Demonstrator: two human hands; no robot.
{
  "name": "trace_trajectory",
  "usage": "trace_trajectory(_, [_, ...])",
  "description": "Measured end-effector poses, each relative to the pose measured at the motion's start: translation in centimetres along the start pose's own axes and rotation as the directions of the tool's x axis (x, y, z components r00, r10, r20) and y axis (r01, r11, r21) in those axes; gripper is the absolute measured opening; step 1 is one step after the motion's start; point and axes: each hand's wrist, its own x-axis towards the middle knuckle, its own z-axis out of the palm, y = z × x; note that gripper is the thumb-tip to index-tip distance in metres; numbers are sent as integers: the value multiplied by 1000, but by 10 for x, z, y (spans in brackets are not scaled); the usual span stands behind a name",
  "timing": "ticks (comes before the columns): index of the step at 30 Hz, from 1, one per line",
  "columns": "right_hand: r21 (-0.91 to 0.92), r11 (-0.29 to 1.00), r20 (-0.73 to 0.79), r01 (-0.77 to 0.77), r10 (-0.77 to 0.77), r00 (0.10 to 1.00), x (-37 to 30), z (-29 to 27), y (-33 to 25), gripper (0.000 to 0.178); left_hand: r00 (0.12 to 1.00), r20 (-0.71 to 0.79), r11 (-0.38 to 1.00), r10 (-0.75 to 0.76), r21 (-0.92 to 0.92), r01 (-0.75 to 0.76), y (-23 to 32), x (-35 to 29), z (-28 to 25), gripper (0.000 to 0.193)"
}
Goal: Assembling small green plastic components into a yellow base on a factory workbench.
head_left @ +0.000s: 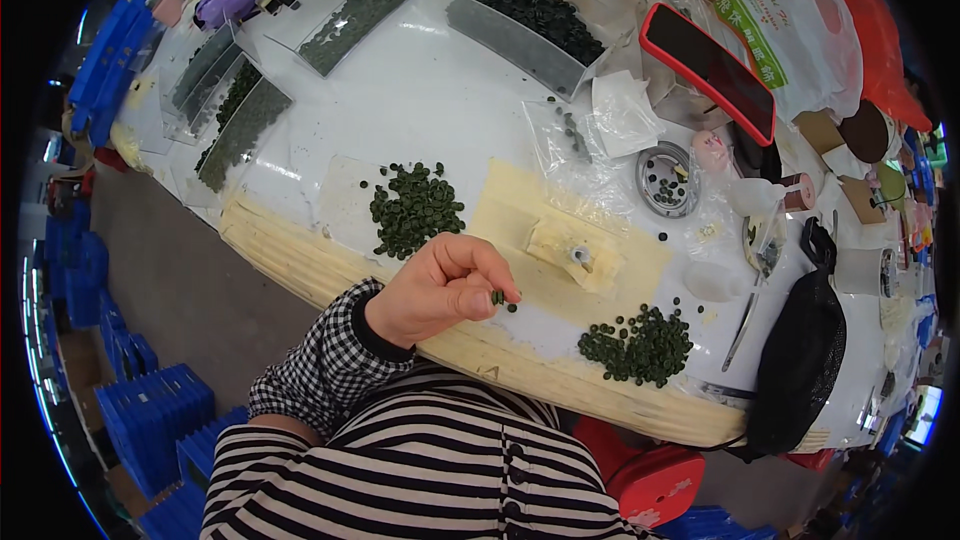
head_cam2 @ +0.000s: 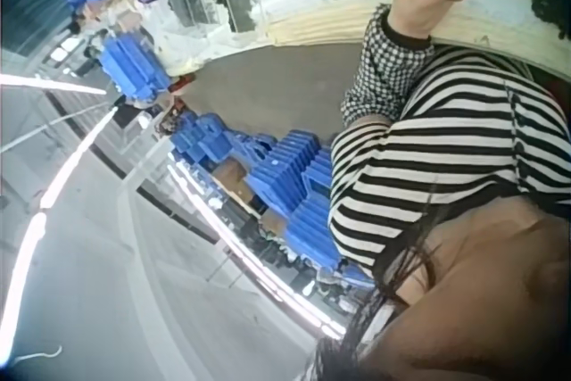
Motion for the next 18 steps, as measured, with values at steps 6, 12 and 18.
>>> trace_trajectory(6, [-17, 1000, -6, 10, -10, 1000, -4, 1, -3, 24, 1000, 5, 996, -7, 92, 6, 0, 0, 0, 21])
trace_trajectory(12, [-36, 999, -7, 33, -33, 999, -8, -1, -12, 23, 999, 31, 903, 12, 429, -25, 7, -1, 14, 18])
trace_trajectory(18, [-126, 987, 14, 103, -102, 995, -19, -8, -24, 21, 994, 8, 838, 106, 537, -94, 5, -2, 18, 17])
